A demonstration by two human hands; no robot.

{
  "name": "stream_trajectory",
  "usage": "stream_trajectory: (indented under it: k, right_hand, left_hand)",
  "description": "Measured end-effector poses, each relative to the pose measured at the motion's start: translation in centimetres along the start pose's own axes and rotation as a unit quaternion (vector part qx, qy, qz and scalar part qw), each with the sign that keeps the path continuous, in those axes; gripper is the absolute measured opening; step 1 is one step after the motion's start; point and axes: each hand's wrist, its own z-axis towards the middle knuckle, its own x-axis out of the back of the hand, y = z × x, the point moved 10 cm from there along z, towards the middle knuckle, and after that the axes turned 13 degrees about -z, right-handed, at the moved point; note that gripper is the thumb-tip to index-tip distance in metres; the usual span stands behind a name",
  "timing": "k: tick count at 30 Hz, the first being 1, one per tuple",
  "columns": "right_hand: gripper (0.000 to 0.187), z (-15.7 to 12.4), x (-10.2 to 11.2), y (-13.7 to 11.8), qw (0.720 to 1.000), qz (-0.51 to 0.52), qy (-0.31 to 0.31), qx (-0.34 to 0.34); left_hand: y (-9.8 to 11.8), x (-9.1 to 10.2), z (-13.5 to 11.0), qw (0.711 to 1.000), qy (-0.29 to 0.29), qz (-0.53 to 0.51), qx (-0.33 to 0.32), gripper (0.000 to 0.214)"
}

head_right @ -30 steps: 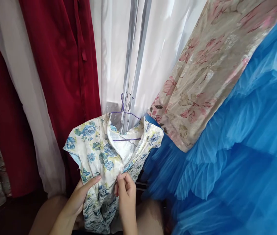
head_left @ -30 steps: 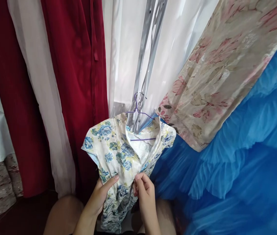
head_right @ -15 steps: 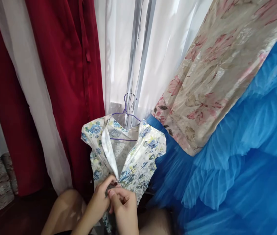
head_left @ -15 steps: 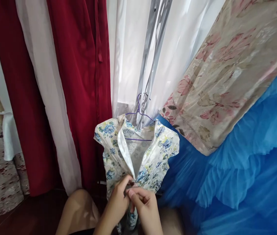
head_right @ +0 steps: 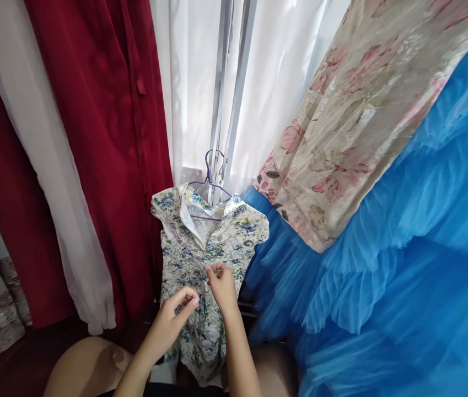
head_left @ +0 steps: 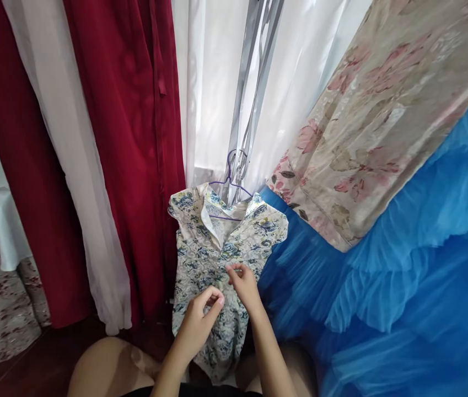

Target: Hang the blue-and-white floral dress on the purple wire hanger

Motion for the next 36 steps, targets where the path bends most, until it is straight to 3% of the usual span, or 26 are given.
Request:
stream_trajectory:
  k: [4, 7, 10, 13, 22, 27, 31, 33, 36]
  right_hand:
    - [0.022, 4.5, -2.8, -0.3, 1.000, -0.009, 0.024, -0.010]
    - [0.026, 6.0, -4.0, 0.0, 0.999, 0.016, 0.045, -0.023]
    - [0.034, 6.5, -5.2, 0.7, 0.996, 0.067, 0.049, -0.039]
    - [0.030, 6.6, -6.7, 1.7, 0.988, 0.132, 0.033, -0.075]
    - [0.023, 6.4, -10.6, 2.1, 0.936, 0.299, -0.023, -0.182]
    - [0.027, 4.1, -10.3, 0.9, 0.907, 0.379, -0.036, -0.180]
    - [0.029, -0.9, -8.8, 0.8, 0.897, 0.414, -0.047, -0.148]
    - [0.028, -4.2, -7.7, 1.4, 0.899, 0.414, -0.044, -0.134]
    - [0.029, -8.3, -5.3, 1.7, 0.898, 0.427, -0.035, -0.102]
  left_hand:
    - [-0.4, 1.3, 0.2, 1.000, 0.015, -0.008, -0.003, 0.027]
    - [-0.7, 2.1, -0.1, 1.000, 0.017, -0.007, 0.009, 0.029]
    - [-1.2, 3.2, -0.2, 0.999, 0.028, -0.011, 0.013, 0.030]
    - [-1.7, 3.9, 0.0, 0.999, 0.040, -0.015, 0.012, 0.030]
    - [-1.4, 3.6, -0.8, 0.999, 0.022, -0.026, 0.023, 0.028]
    - [-1.6, 5.6, -1.1, 0.998, 0.052, -0.014, 0.016, 0.027]
    - [-2.2, 7.1, -0.8, 0.992, 0.123, 0.010, -0.008, 0.016]
    - [-2.2, 6.3, -0.6, 0.990, 0.134, 0.027, -0.026, 0.019]
    - [-1.8, 2.8, -0.1, 0.994, 0.094, 0.026, -0.044, 0.025]
